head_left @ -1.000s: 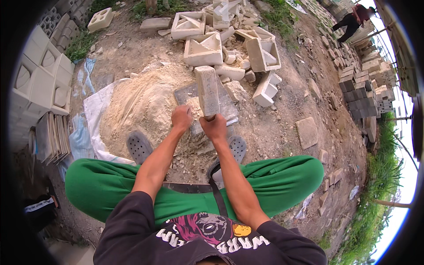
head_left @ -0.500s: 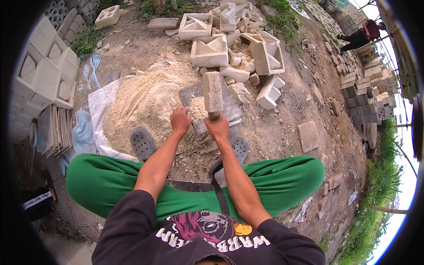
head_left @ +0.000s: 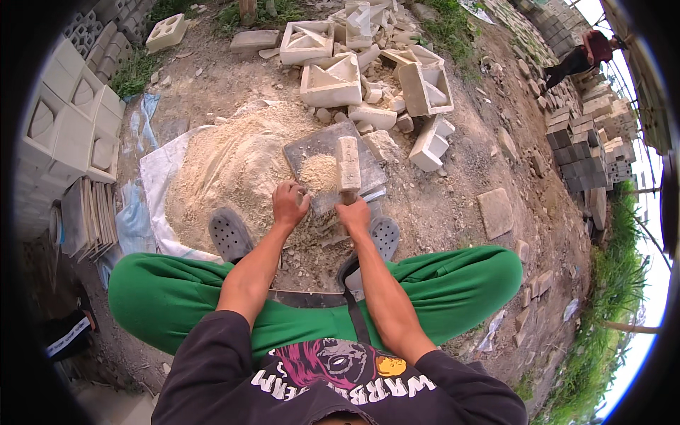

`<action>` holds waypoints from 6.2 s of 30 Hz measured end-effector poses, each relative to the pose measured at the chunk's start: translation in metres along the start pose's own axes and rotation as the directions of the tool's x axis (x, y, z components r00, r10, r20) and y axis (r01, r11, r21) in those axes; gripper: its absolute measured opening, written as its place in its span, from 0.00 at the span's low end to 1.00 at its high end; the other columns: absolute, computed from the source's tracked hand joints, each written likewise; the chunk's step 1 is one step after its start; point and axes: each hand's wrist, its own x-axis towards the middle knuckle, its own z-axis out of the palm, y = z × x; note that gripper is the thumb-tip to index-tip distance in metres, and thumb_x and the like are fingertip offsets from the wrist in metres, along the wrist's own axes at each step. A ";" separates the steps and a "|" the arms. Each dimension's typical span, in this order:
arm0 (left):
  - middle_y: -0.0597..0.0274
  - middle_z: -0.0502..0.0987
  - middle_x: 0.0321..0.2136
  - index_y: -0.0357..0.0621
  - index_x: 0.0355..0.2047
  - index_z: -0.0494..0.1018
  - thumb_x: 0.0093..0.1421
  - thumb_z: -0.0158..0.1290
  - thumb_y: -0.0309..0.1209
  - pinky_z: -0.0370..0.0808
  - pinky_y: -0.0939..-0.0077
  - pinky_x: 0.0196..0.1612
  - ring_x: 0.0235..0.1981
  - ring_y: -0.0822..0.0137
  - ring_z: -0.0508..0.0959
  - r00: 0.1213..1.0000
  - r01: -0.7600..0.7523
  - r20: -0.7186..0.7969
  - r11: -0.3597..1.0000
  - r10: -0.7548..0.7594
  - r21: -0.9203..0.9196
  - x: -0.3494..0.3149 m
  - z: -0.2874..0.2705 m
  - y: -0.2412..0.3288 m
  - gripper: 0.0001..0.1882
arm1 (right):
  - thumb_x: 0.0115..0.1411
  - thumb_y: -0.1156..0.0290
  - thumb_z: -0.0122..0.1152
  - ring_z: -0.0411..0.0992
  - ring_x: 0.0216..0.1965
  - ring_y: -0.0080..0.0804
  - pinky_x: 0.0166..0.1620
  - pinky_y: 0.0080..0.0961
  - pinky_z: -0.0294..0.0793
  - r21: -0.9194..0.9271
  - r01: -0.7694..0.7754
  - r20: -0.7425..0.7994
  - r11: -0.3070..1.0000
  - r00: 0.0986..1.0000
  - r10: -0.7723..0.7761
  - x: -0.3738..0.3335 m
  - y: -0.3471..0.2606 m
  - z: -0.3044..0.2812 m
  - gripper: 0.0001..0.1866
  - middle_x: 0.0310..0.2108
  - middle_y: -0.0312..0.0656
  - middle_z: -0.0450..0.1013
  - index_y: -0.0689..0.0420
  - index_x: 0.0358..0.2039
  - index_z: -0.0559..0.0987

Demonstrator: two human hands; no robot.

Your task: The person breaks a concrete block into smaller pieces by hitting it with another concrete block while sitting on the ground.

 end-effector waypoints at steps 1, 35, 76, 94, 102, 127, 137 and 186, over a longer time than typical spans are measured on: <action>0.61 0.75 0.41 0.48 0.34 0.77 0.52 0.61 0.35 0.66 0.58 0.55 0.49 0.55 0.73 0.998 -0.056 -0.042 0.998 0.056 -0.003 -0.002 0.001 -0.001 0.10 | 0.44 0.57 0.68 0.78 0.44 0.57 0.48 0.45 0.77 0.024 -0.027 -0.076 0.999 0.997 0.028 0.001 0.004 -0.002 0.28 0.39 0.61 0.79 0.66 0.40 0.81; 0.57 0.83 0.35 0.51 0.36 0.82 0.57 0.55 0.38 0.65 0.57 0.51 0.46 0.54 0.78 0.857 0.307 0.304 0.886 -0.417 0.349 0.025 -0.021 0.004 0.11 | 0.44 0.51 0.68 0.80 0.41 0.54 0.46 0.41 0.78 0.080 -0.060 -0.048 0.995 0.997 0.064 0.022 0.012 0.012 0.34 0.35 0.63 0.79 0.74 0.38 0.79; 0.56 0.79 0.42 0.46 0.44 0.80 0.60 0.53 0.29 0.74 0.59 0.51 0.47 0.51 0.76 0.991 0.080 -0.103 0.994 -0.088 -0.077 0.072 0.015 -0.013 0.12 | 0.45 0.57 0.67 0.79 0.44 0.53 0.47 0.42 0.77 0.157 0.157 -0.006 0.975 0.987 -0.158 -0.004 -0.023 0.005 0.27 0.38 0.57 0.80 0.64 0.41 0.81; 0.57 0.77 0.34 0.51 0.29 0.83 0.58 0.57 0.33 0.77 0.58 0.44 0.43 0.54 0.77 0.972 -0.033 0.237 0.991 0.000 0.133 0.103 0.014 0.001 0.06 | 0.43 0.59 0.70 0.81 0.37 0.48 0.43 0.38 0.78 0.047 0.068 -0.049 0.997 0.997 -0.065 0.015 -0.001 -0.003 0.28 0.34 0.56 0.81 0.67 0.40 0.81; 0.60 0.78 0.37 0.52 0.36 0.83 0.61 0.56 0.38 0.75 0.61 0.47 0.44 0.55 0.77 0.992 0.121 0.036 0.992 -0.120 -0.033 0.078 0.001 -0.018 0.09 | 0.45 0.59 0.70 0.81 0.32 0.42 0.39 0.36 0.78 0.291 0.233 -0.108 0.928 0.972 -0.210 0.005 -0.027 -0.004 0.24 0.28 0.51 0.80 0.67 0.36 0.80; 0.57 0.72 0.51 0.49 0.54 0.70 0.42 0.71 0.41 0.67 0.57 0.57 0.56 0.55 0.70 0.921 -0.176 0.381 0.958 0.080 0.226 -0.029 -0.050 -0.033 0.38 | 0.41 0.57 0.69 0.80 0.39 0.55 0.42 0.41 0.78 -0.107 0.118 0.132 0.987 0.986 -0.103 0.010 -0.016 0.029 0.27 0.33 0.62 0.80 0.72 0.30 0.82; 0.53 0.72 0.40 0.42 0.44 0.70 0.42 0.68 0.41 0.72 0.57 0.48 0.44 0.49 0.74 0.975 -0.099 0.212 0.986 0.069 0.134 -0.045 -0.069 -0.036 0.31 | 0.40 0.55 0.70 0.80 0.40 0.55 0.45 0.42 0.77 0.346 -0.099 0.104 0.933 0.992 0.066 0.043 0.007 0.012 0.31 0.34 0.64 0.79 0.75 0.34 0.81; 0.45 0.70 0.45 0.43 0.55 0.72 0.49 0.68 0.32 0.74 0.55 0.52 0.51 0.45 0.71 0.929 0.047 0.353 0.983 -0.108 0.176 0.059 -0.025 0.016 0.32 | 0.44 0.58 0.69 0.79 0.37 0.55 0.40 0.42 0.77 0.076 0.149 0.019 0.986 0.988 -0.150 0.010 -0.007 0.012 0.23 0.33 0.56 0.80 0.61 0.37 0.82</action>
